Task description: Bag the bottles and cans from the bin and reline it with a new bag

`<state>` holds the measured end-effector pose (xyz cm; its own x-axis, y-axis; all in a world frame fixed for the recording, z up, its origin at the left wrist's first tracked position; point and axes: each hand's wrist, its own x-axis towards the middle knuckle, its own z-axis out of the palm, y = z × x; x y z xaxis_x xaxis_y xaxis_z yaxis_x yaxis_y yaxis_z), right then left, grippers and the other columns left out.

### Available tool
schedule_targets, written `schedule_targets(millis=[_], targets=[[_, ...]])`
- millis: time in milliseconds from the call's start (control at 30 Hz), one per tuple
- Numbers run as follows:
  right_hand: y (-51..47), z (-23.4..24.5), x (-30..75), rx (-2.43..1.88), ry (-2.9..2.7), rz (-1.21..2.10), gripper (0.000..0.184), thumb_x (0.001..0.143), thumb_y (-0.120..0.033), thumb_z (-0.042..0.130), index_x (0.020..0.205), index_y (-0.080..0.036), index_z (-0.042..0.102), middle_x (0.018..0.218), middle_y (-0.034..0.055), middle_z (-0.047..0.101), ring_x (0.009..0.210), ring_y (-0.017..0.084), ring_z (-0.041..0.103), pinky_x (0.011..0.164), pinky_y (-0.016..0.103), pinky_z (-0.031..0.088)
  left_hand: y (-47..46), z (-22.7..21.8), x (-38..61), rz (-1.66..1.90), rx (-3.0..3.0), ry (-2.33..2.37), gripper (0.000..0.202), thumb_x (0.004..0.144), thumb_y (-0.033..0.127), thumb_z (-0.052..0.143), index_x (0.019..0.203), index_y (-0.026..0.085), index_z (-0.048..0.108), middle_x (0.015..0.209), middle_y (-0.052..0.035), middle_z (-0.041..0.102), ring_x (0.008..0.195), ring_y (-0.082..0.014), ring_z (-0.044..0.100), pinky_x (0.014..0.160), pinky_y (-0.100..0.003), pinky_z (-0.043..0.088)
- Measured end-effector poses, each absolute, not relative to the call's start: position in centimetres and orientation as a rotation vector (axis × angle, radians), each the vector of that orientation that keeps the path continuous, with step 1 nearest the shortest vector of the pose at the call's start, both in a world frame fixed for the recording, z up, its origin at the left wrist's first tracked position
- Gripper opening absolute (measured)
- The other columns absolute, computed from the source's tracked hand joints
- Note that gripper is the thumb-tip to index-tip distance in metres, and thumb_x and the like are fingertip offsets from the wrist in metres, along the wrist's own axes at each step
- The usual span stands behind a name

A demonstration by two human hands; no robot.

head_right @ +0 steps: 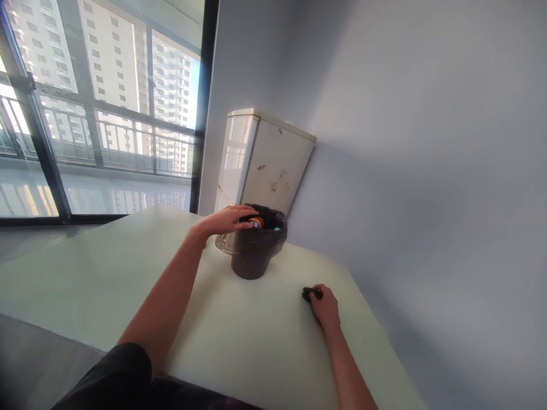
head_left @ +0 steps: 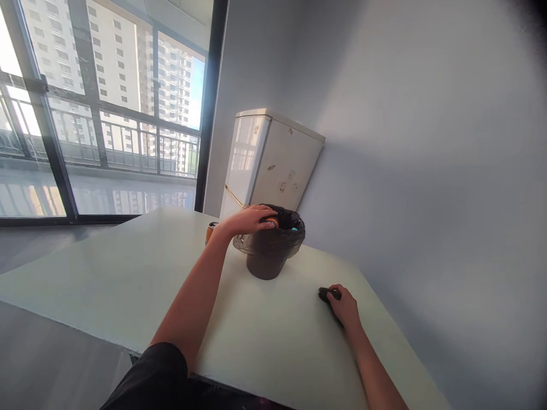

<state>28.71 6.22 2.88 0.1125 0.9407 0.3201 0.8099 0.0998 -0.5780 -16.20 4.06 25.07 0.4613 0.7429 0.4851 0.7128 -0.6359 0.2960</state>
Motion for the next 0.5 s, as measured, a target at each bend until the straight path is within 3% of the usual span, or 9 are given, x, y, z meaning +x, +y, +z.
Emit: schedule_targets(millis=[200,300,400,500], targets=[[6.3,3.0,28.4,-1.719,-1.702,0.26,0.015,0.079,-0.031,0.062,0.09,-0.025,0.07,0.1,0.0073,0.078,0.101,0.029,0.074,0.093,0.039,0.054,3.5,25.5,-20.9,1.597,2.229,1.684,0.037,0.105,0.045,0.05,0.13,0.024,0.068,0.134,-0.0096,0.07,0.128,-0.0279,0.064,0.115,-0.042,0.047],[6.2,3.1,28.4,-1.717,-1.7,0.259,0.011,0.078,-0.03,0.062,0.087,-0.026,0.069,0.098,0.0063,0.078,0.1,0.028,0.074,0.092,0.039,0.054,4.0,23.9,-24.1,1.438,2.036,1.984,0.043,0.098,0.041,0.059,0.138,0.024,0.064,0.149,-0.0129,0.06,0.139,-0.0325,0.057,0.12,-0.046,0.043],[6.1,3.1,28.4,-1.727,-1.698,0.258,0.011,0.077,-0.029,0.063,0.086,-0.026,0.069,0.096,0.0058,0.078,0.097,0.028,0.074,0.09,0.039,0.054,4.6,21.5,-26.8,1.131,1.868,2.148,0.076,0.082,0.046,0.079,0.151,0.024,0.054,0.164,-0.0169,0.049,0.154,-0.0389,0.043,0.122,-0.048,0.04],[6.0,3.2,28.4,-1.739,-1.695,0.26,0.013,0.078,-0.03,0.062,0.087,-0.026,0.07,0.097,0.0052,0.079,0.097,0.028,0.075,0.089,0.039,0.055,5.2,19.4,-28.2,0.95,1.82,2.052,0.096,0.062,0.054,0.093,0.146,0.024,0.059,0.157,-0.0191,0.058,0.148,-0.0406,0.051,0.117,-0.044,0.045]])
